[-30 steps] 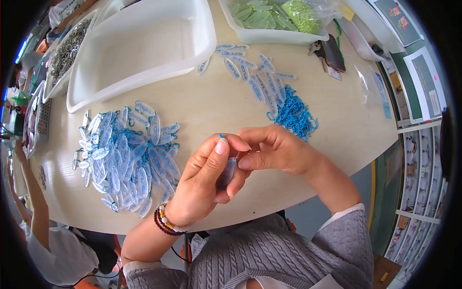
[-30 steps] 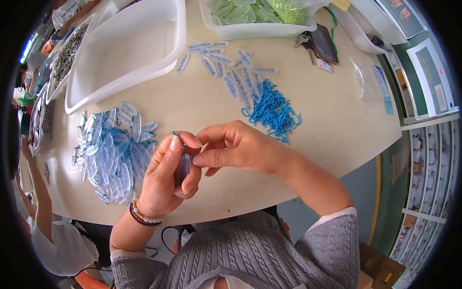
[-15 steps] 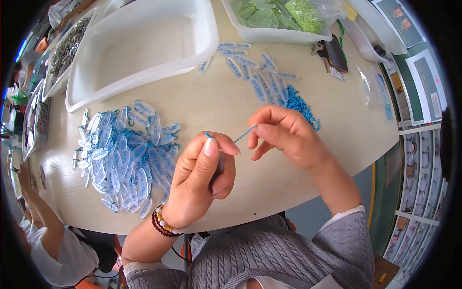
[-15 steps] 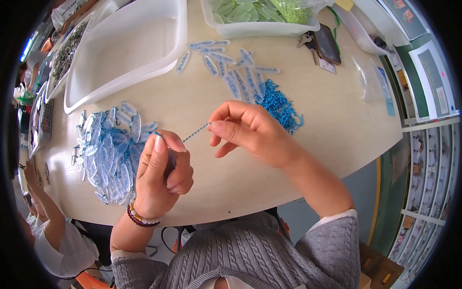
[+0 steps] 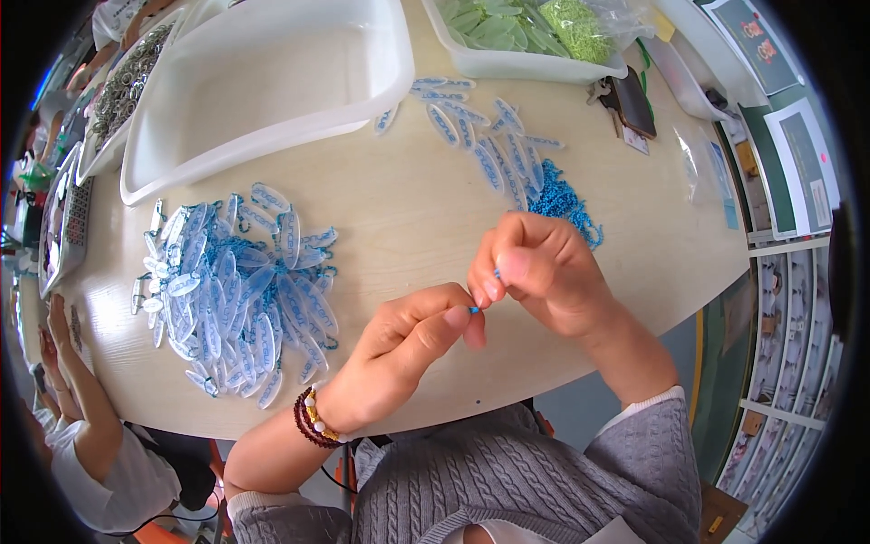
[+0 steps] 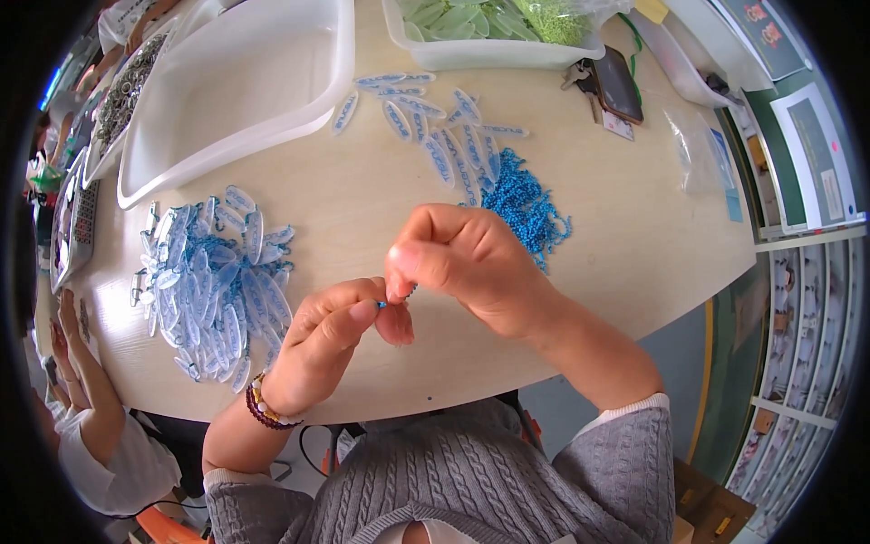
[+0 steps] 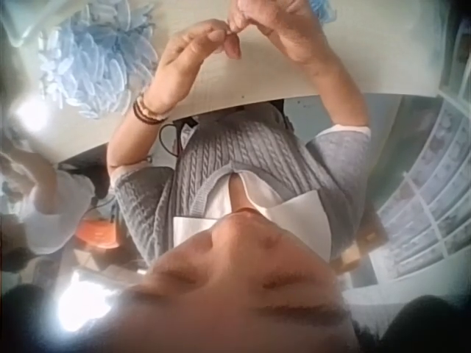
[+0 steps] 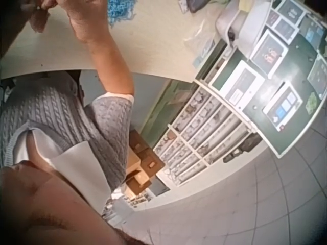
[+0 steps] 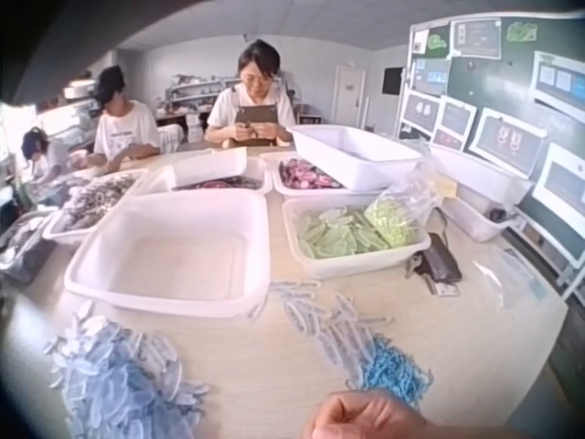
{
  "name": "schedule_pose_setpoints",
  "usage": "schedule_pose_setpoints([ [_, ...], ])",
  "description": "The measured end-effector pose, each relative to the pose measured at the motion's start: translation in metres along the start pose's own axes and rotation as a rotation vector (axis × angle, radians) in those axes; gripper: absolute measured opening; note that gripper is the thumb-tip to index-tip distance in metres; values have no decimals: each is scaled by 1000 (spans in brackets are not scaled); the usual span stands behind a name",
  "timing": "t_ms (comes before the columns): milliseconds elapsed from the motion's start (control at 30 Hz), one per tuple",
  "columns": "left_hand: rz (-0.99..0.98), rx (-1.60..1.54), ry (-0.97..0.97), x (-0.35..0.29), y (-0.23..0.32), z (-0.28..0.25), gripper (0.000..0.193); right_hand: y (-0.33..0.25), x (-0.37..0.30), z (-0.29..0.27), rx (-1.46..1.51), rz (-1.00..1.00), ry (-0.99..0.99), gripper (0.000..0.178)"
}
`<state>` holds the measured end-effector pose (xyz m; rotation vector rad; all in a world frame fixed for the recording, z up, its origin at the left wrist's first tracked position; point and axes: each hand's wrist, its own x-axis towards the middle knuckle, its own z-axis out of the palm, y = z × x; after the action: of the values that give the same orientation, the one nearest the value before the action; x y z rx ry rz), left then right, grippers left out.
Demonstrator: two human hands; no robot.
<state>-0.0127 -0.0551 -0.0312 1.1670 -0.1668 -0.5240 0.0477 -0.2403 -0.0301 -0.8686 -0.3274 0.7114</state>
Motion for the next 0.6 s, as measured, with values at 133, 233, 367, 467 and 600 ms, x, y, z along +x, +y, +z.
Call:
schedule_pose_setpoints([
  [133, 5, -64, 21, 0, -1, -2, 30, -10, -1, 9, -209, 43, 3, 10],
  [233, -2, -1, 22, 1, -2, -3, 28, -11, -3, 13, -420, -1, 112, 15],
  [367, -17, 14, 32, 1, -2, -3, 28, -6, -5, 12, -884, -189, 149, 13],
  [467, -7, 8, 33, 2, -4, -5, 29, -10, -4, 14, -1045, -312, 83, 11],
  [600, -3, 45, 15, 1, -5, -7, 30, -9, -3, 13, -1020, -344, 50, 12],
])
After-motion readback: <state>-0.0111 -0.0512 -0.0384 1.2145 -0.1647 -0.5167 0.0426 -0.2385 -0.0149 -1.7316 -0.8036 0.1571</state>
